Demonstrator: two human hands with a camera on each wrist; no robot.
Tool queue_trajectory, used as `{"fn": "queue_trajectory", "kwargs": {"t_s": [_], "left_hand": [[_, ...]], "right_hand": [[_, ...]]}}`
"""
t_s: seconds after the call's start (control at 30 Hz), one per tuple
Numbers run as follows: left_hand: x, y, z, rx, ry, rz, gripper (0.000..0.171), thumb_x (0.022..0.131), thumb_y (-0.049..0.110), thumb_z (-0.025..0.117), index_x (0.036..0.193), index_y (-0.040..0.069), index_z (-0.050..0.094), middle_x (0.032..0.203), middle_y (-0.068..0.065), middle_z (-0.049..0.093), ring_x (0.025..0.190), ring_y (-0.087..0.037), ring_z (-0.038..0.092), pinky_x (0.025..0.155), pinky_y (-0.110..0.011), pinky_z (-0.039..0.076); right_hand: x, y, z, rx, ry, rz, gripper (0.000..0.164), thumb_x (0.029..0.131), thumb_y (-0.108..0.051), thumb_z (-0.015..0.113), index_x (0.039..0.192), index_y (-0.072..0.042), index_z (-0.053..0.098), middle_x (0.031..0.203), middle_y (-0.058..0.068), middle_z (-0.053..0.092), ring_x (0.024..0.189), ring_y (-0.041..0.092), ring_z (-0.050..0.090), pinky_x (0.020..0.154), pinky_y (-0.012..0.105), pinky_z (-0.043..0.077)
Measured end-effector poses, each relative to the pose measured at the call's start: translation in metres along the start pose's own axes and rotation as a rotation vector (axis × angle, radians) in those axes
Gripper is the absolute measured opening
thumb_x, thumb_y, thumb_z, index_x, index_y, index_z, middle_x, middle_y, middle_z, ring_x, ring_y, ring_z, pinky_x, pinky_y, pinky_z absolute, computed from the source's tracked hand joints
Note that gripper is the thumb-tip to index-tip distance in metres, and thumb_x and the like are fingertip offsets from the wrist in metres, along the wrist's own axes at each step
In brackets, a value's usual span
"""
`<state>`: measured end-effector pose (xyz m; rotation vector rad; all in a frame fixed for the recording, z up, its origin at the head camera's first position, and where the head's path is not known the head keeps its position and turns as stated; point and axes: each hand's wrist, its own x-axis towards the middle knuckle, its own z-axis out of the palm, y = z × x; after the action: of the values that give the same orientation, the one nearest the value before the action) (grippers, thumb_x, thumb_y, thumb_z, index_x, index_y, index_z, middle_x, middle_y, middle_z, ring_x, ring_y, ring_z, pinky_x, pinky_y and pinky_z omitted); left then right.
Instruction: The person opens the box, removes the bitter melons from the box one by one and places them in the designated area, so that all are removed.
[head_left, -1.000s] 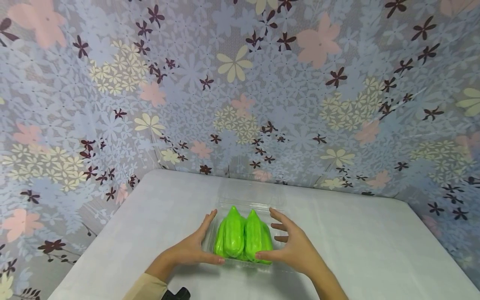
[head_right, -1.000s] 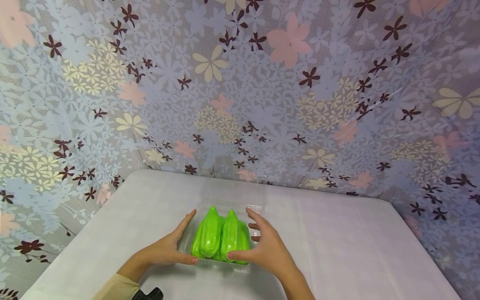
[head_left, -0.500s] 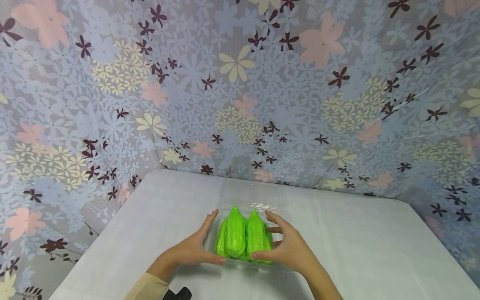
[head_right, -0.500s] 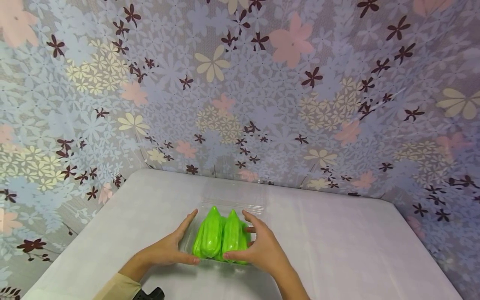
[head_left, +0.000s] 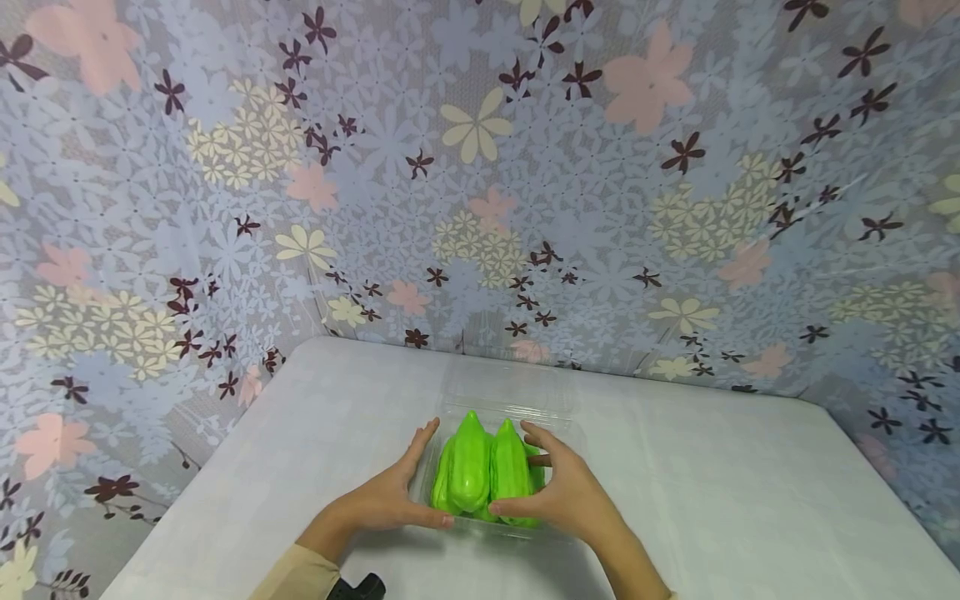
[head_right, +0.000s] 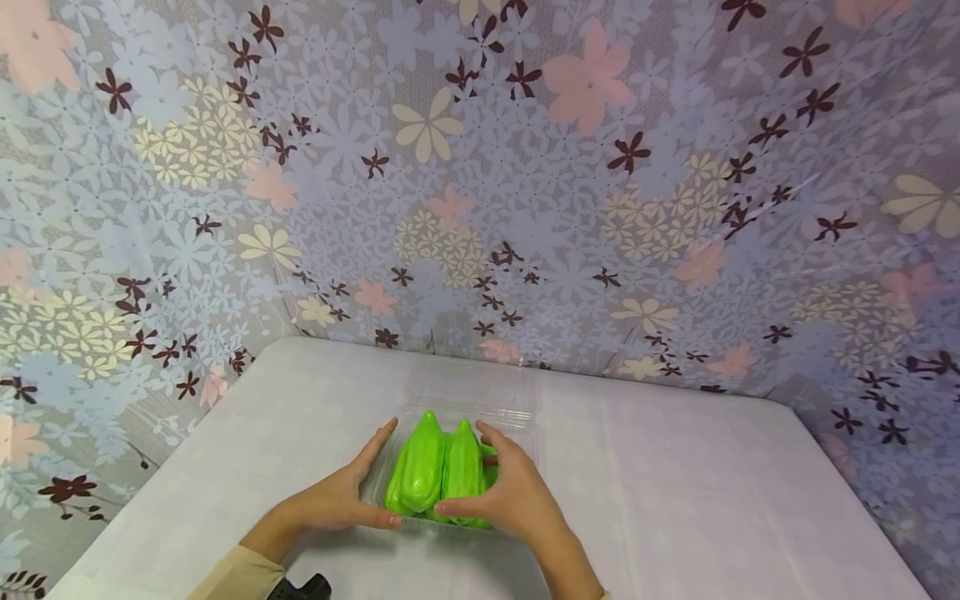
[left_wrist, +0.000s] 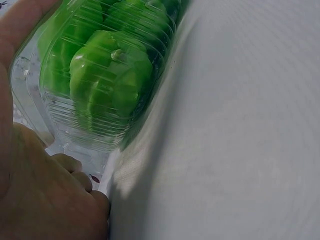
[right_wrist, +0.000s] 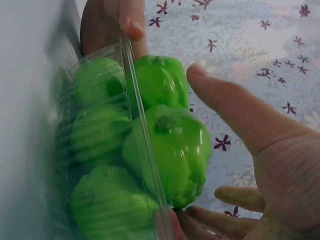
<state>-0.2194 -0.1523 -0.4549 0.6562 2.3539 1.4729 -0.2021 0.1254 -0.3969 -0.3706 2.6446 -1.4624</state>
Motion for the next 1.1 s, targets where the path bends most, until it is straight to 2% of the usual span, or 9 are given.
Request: {"fn": "queue_trajectory", "kwargs": {"t_s": [0.13, 0.27, 0.43, 0.73, 1.1], "left_hand": [[0.001, 0.001, 0.001, -0.010, -0.004, -0.004, 0.129, 0.076, 0.039, 0.088, 0.163, 0.026, -0.007, 0.165, -0.021, -0.013, 0.148, -0.047, -0.005, 0.110, -0.074, 0.009], [0.003, 0.001, 0.002, -0.011, -0.002, -0.004, 0.130, 0.075, 0.039, 0.088, 0.163, 0.027, -0.006, 0.165, -0.022, -0.013, 0.148, -0.048, -0.005, 0.110, -0.074, 0.009], [0.004, 0.001, 0.003, -0.007, 0.000, 0.002, 0.130, 0.075, 0.041, 0.088, 0.163, 0.026, -0.006, 0.164, -0.023, -0.013, 0.148, -0.047, -0.005, 0.111, -0.073, 0.009], [0.004, 0.002, 0.003, -0.015, 0.000, 0.001, 0.128, 0.076, 0.039, 0.088, 0.163, 0.027, -0.006, 0.165, -0.022, -0.013, 0.148, -0.047, -0.004, 0.110, -0.073, 0.009], [0.000, -0.001, 0.002, -0.018, 0.012, -0.015, 0.129, 0.075, 0.039, 0.088, 0.163, 0.028, -0.005, 0.164, -0.022, -0.014, 0.148, -0.048, -0.005, 0.110, -0.074, 0.008]], "right_hand": [[-0.001, -0.007, 0.003, -0.039, 0.017, 0.011, 0.110, 0.061, -0.038, 0.099, 0.152, -0.008, 0.044, 0.140, 0.013, 0.056, 0.116, 0.034, 0.060, 0.088, 0.053, 0.054], [-0.002, -0.010, 0.006, -0.107, 0.028, 0.002, 0.105, 0.060, -0.039, 0.099, 0.147, -0.004, 0.051, 0.135, 0.012, 0.058, 0.107, 0.026, 0.061, 0.086, 0.048, 0.055], [-0.004, -0.010, 0.008, -0.151, 0.044, -0.013, 0.102, 0.059, -0.038, 0.099, 0.144, -0.003, 0.055, 0.132, 0.012, 0.059, 0.103, 0.023, 0.060, 0.086, 0.047, 0.054], [-0.005, -0.008, 0.009, -0.132, 0.072, -0.062, 0.099, 0.058, -0.032, 0.100, 0.141, -0.001, 0.057, 0.131, 0.011, 0.061, 0.101, 0.022, 0.060, 0.088, 0.047, 0.054], [-0.009, -0.015, -0.006, -0.025, 0.066, 0.021, 0.097, 0.062, -0.026, 0.098, 0.148, -0.013, 0.053, 0.145, 0.012, 0.052, 0.119, 0.037, 0.058, 0.085, 0.046, 0.057]]}}
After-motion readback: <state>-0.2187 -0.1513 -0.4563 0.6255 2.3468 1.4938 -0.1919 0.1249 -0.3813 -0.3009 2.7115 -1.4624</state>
